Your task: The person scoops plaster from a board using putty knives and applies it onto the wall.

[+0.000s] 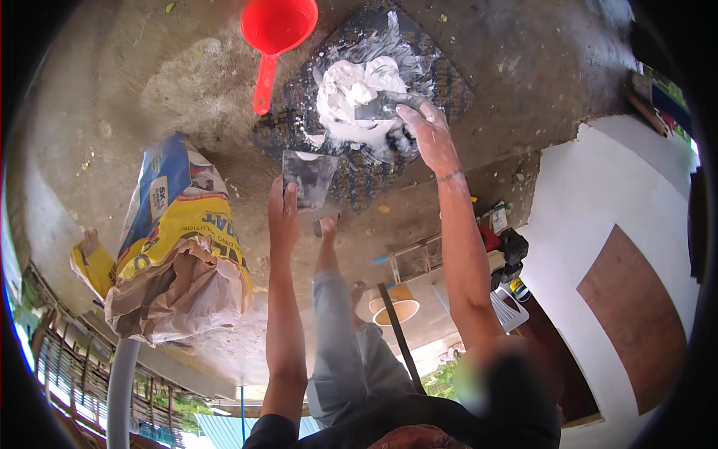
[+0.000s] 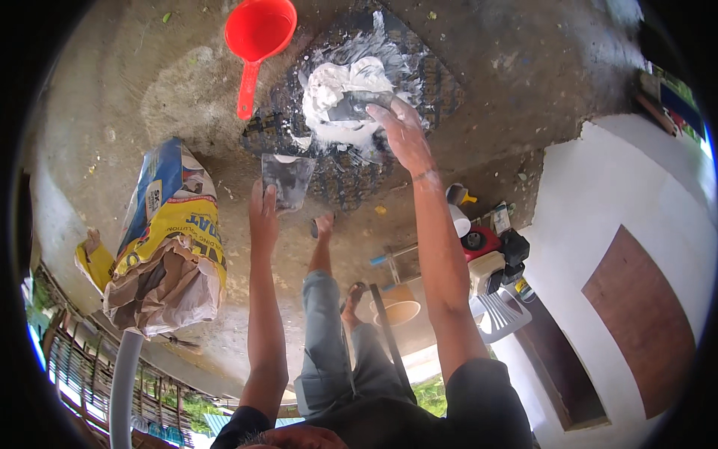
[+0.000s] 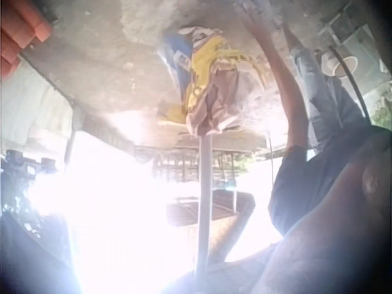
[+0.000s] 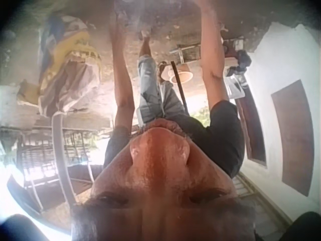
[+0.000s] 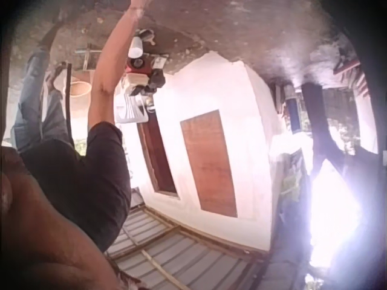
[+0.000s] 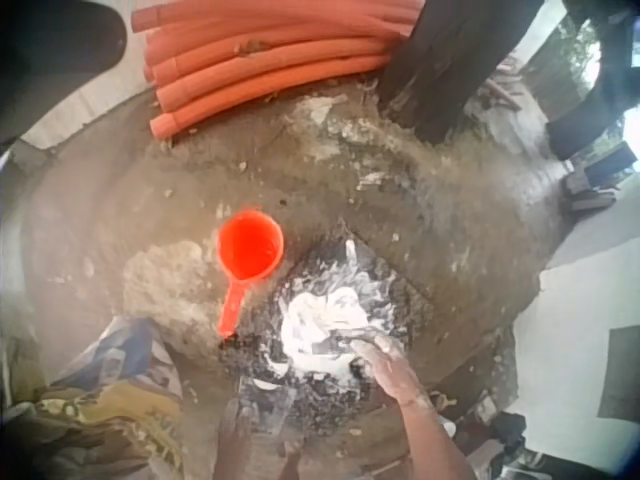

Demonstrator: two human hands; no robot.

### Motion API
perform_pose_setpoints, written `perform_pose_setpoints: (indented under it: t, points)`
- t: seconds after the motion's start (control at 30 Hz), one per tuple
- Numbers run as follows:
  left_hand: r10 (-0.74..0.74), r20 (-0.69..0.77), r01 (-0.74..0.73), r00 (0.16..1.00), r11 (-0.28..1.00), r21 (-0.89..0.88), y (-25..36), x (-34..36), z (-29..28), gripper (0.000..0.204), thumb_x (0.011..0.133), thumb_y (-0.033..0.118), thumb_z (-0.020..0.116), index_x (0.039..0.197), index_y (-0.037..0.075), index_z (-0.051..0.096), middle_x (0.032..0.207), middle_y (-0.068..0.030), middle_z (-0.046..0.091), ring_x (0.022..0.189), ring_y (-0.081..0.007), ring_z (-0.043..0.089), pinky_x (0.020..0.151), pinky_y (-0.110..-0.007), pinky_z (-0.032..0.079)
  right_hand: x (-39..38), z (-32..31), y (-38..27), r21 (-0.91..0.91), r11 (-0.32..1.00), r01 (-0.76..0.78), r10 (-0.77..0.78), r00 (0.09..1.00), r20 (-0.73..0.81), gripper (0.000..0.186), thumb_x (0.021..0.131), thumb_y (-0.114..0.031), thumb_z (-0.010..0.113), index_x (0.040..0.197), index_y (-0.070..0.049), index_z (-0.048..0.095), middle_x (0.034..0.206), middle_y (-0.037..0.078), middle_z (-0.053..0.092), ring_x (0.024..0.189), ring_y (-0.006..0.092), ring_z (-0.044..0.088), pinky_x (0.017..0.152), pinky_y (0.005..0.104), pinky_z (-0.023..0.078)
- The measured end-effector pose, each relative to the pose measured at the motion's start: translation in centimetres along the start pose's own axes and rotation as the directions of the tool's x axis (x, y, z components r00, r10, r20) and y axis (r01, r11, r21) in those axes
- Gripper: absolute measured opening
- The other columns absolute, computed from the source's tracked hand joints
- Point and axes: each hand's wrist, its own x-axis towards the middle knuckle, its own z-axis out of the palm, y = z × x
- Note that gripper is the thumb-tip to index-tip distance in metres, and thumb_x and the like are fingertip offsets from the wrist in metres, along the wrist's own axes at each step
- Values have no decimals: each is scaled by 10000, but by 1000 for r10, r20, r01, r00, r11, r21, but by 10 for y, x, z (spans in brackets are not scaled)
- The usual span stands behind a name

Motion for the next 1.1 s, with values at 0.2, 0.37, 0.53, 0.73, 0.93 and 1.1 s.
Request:
perform_pose_setpoints:
  t: [0.2,0.37,0.53,0.73,0.93,1.1]
  points:
    - [91,204,-43,975,973,-228,124,5,26,522,981,338,509,1331,-45,447,1217,-147,563,1124,-186,499,969,-309,383,-67,-33,-92,-149,878,455,-440,890,121,155,841,-49,596,950,-26,704,1009,52,681,1017,189,565,978,341,386]
    - [242,288,-126,927,921,-368,220,-52,22,452,982,315,511,1288,-16,488,1170,-69,557,1071,-140,485,948,-272,371,-137,-53,-152,-132,709,692,-683,722,111,120,742,-56,671,842,-78,733,1018,54,694,1092,235,520,996,379,380]
    - [338,393,-219,855,922,-318,297,-124,27,422,983,289,513,1265,-23,499,1160,-70,559,1059,-143,488,930,-285,379,-212,-89,-196,-211,657,724,-753,644,-132,107,733,-91,671,820,-79,732,974,58,702,1051,254,497,926,364,406]
    - [447,547,-347,708,894,-282,367,-220,62,405,969,251,500,1247,-43,521,1132,-147,598,1036,-213,542,923,-318,406,-330,-146,-231,-297,663,687,-737,531,-418,190,818,-189,604,849,-46,726,981,80,698,1084,237,466,924,356,405]
    - [449,699,-406,557,881,-242,395,-334,96,394,962,270,511,1226,-21,534,1061,-112,602,965,-193,541,880,-315,423,-462,-189,-195,-210,695,688,-586,371,-721,237,878,-224,577,920,-26,701,1051,100,671,1106,230,501,934,352,424]
    - [506,754,-550,418,802,-233,363,-394,103,368,964,261,511,1212,-11,534,989,-91,590,899,-166,525,834,-306,438,-591,-182,-150,-122,886,447,-275,295,-915,223,926,-169,538,1035,-16,658,1084,100,643,1070,207,582,905,320,469]
